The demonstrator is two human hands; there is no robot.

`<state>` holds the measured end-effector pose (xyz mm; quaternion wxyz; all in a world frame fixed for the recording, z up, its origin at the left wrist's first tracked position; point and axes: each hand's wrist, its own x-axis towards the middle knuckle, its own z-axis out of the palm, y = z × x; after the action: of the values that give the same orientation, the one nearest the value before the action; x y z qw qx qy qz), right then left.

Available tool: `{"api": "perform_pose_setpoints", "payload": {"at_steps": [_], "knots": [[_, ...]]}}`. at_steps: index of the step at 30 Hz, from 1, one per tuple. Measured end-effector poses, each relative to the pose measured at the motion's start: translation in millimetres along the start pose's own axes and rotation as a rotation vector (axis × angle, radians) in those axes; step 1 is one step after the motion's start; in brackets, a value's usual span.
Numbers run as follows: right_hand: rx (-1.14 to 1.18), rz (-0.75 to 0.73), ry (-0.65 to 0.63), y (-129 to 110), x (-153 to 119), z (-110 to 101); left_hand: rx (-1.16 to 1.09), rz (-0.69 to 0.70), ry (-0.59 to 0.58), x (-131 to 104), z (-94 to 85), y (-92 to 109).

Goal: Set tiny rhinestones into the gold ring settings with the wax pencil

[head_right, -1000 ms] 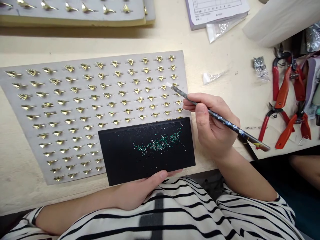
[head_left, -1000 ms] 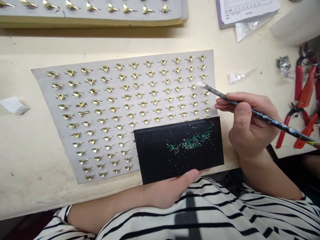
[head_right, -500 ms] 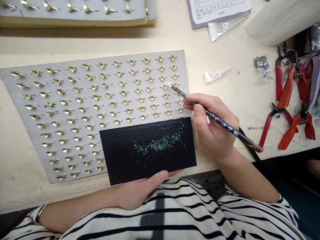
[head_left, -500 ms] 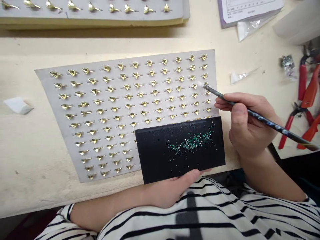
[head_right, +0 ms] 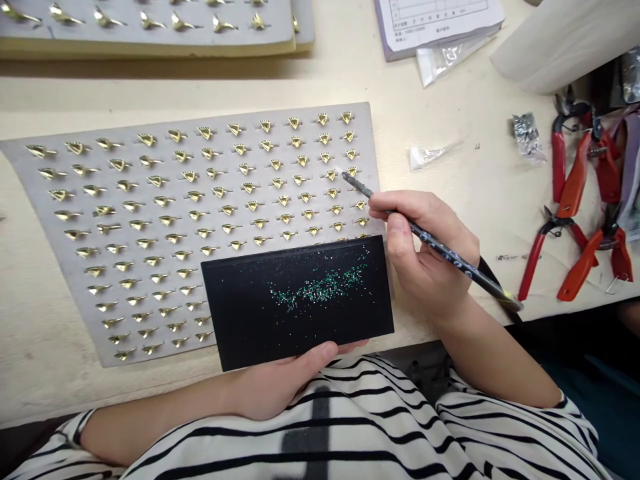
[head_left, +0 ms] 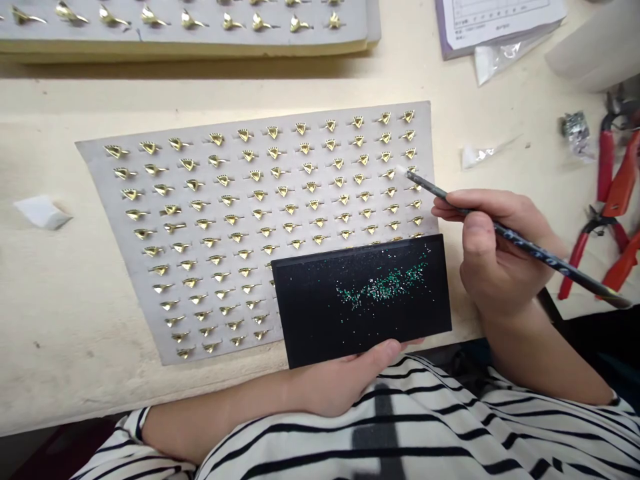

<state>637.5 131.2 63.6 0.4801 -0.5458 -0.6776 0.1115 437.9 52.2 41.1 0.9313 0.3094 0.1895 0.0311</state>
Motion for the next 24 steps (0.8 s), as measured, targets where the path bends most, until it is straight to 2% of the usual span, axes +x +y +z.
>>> {"api": "perform_pose_setpoints", "payload": {"at_steps": [17,21,24], "knots": [[-0.066,0.008,-0.147,-1.8,0.6,-9.3,-0.007,0.006,-0.004,-0.6,0.7,3.9],[-0.04,-0.026,-0.112,0.1,0.7,-8.6,0.022,0.025,-0.015,-0.1,-0.2,3.2],[-0.049,-0.016,-0.132,0.8,1.0,-8.5,0.052,0.03,-0.003,-0.4,-0.6,2.1]]}}
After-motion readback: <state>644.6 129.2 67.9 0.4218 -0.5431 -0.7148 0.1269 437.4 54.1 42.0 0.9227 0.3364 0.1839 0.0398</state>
